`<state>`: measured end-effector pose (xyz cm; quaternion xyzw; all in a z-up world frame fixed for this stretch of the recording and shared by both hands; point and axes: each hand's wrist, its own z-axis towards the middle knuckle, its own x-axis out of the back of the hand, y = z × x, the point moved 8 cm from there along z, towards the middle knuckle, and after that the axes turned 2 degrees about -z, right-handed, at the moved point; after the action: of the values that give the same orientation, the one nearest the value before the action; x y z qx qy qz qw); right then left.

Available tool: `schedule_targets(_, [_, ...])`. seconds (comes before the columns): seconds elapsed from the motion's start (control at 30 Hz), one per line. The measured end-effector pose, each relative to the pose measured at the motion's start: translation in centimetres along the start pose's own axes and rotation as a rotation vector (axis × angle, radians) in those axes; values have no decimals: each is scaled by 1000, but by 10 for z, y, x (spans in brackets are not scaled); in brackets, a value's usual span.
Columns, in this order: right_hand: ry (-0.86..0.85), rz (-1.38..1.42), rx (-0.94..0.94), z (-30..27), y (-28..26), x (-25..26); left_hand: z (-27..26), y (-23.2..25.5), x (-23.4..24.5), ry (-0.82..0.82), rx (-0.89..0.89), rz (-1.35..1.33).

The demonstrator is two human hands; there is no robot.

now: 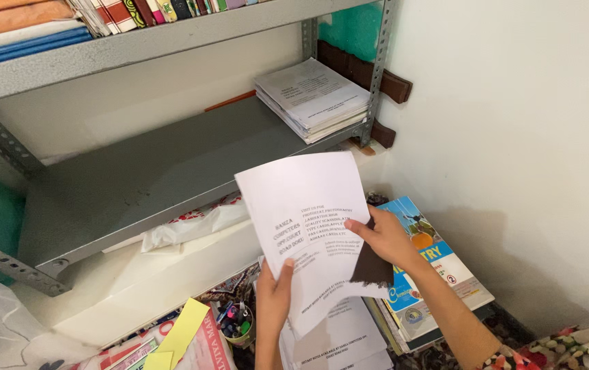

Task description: The person wipes the surfaces of multiple loose papers and booklets with a dark cloth, then places them on a metal shelf. The person handles each item one at a time, wiping both sides before stacking them.

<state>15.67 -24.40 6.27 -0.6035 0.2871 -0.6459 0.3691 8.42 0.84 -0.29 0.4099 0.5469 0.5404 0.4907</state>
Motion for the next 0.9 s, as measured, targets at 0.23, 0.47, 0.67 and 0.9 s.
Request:
schedule_targets(0.23, [635,561,71,6,30,62,4,-23,6,15,98,-313])
schedule_targets(0.47, [665,945,75,-13,33,57,0,-32,-29,-128,104,-136])
schedule_targets(0.67, [208,73,343,-42,-31,-64,0,-39,-39,-126,75,-359])
schedule_targets(0.9, [204,-521,756,-42,-80,-64,-15,-35,-43,-296,165,-145])
